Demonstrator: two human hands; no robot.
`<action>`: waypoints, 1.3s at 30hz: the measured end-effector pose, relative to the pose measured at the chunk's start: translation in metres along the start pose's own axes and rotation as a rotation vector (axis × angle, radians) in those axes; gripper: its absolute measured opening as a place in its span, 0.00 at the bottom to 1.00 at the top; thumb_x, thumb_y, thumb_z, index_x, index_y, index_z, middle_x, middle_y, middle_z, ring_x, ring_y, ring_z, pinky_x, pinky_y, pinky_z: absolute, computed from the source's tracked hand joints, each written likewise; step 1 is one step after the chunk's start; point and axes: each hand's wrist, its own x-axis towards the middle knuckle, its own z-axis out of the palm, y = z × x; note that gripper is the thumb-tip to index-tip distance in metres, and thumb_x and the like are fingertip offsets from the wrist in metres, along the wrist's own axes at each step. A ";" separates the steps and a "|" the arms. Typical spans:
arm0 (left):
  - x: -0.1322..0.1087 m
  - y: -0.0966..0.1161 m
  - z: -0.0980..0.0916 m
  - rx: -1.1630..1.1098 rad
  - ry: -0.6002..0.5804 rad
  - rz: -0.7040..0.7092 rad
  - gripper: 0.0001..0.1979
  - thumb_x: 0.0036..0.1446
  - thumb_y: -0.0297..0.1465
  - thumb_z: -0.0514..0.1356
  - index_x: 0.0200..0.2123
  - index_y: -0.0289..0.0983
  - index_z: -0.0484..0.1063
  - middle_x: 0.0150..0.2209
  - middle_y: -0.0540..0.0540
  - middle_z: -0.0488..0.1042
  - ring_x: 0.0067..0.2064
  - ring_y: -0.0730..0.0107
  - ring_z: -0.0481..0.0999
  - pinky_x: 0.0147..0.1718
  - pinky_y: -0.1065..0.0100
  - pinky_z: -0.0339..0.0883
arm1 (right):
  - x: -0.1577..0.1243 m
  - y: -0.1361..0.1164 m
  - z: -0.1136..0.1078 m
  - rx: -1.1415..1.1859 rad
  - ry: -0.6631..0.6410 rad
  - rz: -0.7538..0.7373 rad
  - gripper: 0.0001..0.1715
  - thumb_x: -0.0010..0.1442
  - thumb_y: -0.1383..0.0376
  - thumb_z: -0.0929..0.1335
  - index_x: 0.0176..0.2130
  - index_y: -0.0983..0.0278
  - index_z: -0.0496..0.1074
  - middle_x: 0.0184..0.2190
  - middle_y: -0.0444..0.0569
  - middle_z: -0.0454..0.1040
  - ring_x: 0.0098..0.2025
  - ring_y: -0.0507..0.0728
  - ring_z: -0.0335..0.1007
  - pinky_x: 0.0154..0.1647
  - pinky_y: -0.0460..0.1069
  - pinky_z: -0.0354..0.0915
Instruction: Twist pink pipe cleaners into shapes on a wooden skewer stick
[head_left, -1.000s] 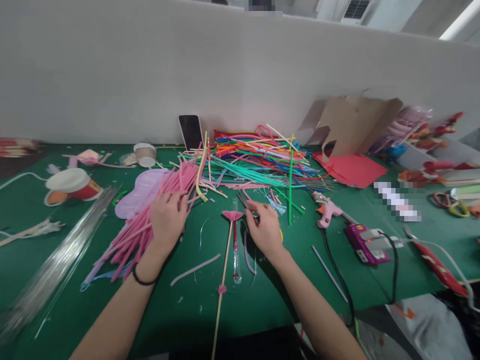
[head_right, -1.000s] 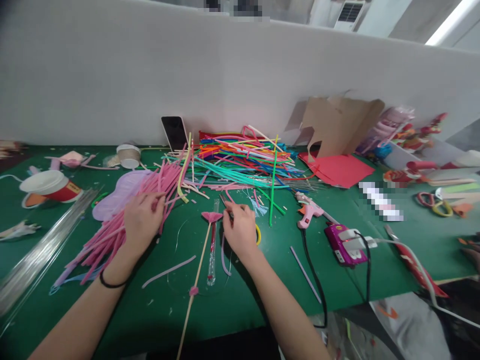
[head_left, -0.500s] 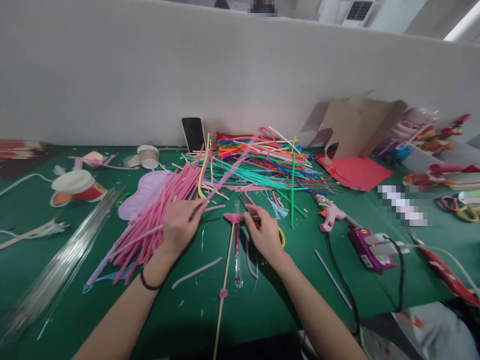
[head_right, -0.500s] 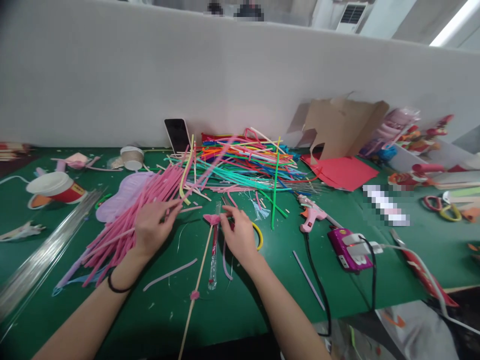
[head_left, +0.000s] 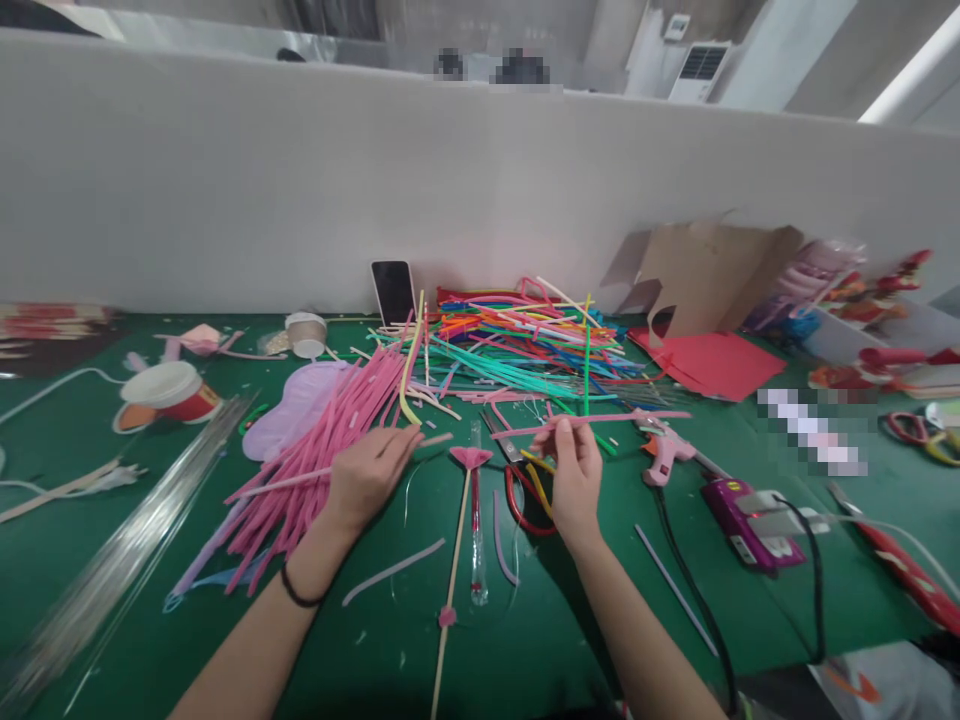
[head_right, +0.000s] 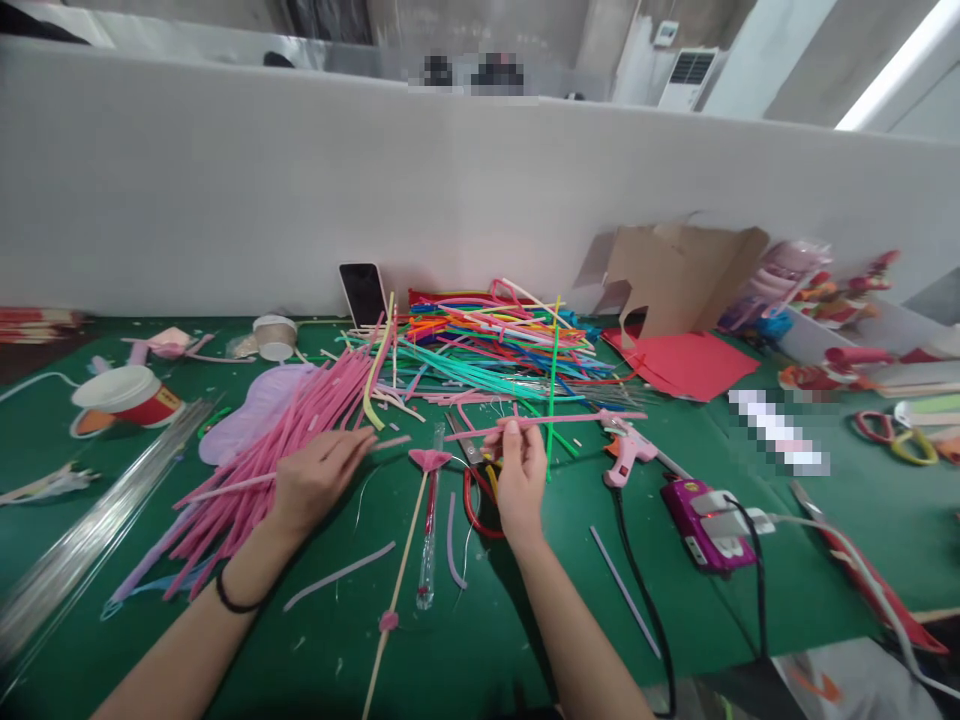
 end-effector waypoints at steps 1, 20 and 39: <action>0.001 -0.006 -0.001 0.031 0.011 -0.057 0.09 0.63 0.30 0.57 0.44 0.35 0.74 0.36 0.43 0.79 0.37 0.64 0.77 0.38 0.67 0.67 | 0.001 -0.001 -0.001 0.007 0.029 -0.014 0.14 0.63 0.54 0.64 0.35 0.62 0.68 0.25 0.41 0.69 0.26 0.48 0.65 0.29 0.44 0.65; 0.008 -0.011 -0.003 0.086 0.001 -0.329 0.21 0.57 0.23 0.50 0.53 0.31 0.67 0.54 0.28 0.63 0.52 0.46 0.67 0.47 0.51 0.63 | -0.005 0.000 0.008 -0.116 -0.142 0.076 0.16 0.63 0.52 0.64 0.37 0.63 0.68 0.24 0.41 0.67 0.24 0.49 0.65 0.27 0.46 0.65; 0.024 0.046 -0.016 -0.903 -0.404 -0.799 0.20 0.57 0.45 0.57 0.20 0.37 0.64 0.17 0.54 0.59 0.21 0.74 0.59 0.23 0.71 0.50 | 0.013 -0.003 -0.012 -0.057 0.110 0.013 0.18 0.61 0.50 0.65 0.34 0.63 0.65 0.24 0.41 0.67 0.24 0.49 0.64 0.25 0.44 0.61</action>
